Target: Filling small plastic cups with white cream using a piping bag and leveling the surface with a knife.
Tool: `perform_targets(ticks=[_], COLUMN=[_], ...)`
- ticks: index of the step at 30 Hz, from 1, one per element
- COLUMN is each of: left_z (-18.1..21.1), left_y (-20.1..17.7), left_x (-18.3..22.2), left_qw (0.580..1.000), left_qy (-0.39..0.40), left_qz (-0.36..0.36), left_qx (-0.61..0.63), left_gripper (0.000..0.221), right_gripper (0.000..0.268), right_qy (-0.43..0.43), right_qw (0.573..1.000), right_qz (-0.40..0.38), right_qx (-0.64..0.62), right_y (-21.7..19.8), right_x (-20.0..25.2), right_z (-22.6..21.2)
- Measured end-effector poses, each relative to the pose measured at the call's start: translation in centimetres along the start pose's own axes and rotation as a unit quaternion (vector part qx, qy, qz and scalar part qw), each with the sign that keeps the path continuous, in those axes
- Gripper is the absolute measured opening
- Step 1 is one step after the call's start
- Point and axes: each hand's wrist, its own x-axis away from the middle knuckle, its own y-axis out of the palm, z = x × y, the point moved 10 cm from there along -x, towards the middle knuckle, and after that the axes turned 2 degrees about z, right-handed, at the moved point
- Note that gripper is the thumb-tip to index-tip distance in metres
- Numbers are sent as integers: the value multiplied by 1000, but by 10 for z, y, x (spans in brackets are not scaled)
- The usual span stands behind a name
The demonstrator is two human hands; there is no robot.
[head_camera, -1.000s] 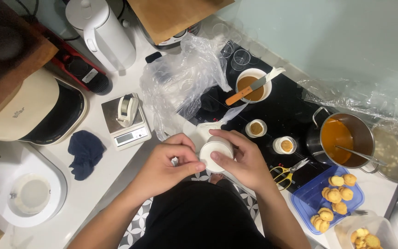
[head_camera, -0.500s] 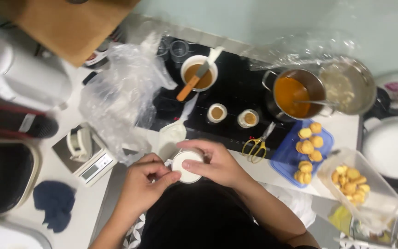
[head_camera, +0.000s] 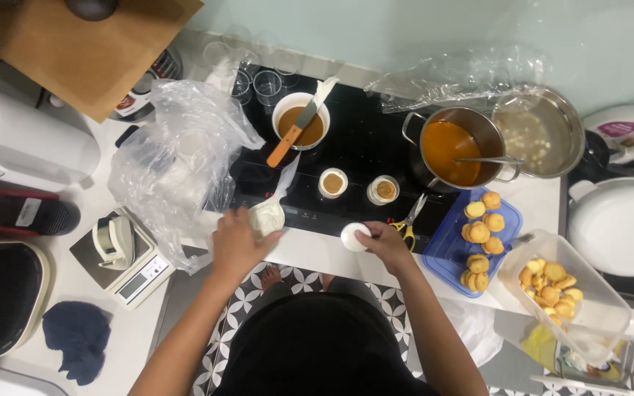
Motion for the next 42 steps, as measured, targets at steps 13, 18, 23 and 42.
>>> perform_targets(ticks=[13, 18, 23, 42], left_z=[-17, -23, -12, 6], left_y=[127, 109, -3, -308], left_x=[-73, -55, -37, 64], left_qw=[959, 945, 928, 575], left_qy=[-60, 20, 16, 195], left_qz=[-247, -316, -244, 237], left_qx=[-125, -78, 282, 758], left_gripper=[52, 48, 34, 63], right_gripper=[40, 47, 95, 76], right_qy=[15, -230, -241, -460], right_qw=[980, 879, 832, 884], right_qz=[121, 319, 280, -29], right_qx=[157, 269, 413, -76], right_y=[-75, -102, -57, 61], right_x=[-4, -8, -21, 203], right_z=[-2, -57, -109, -295])
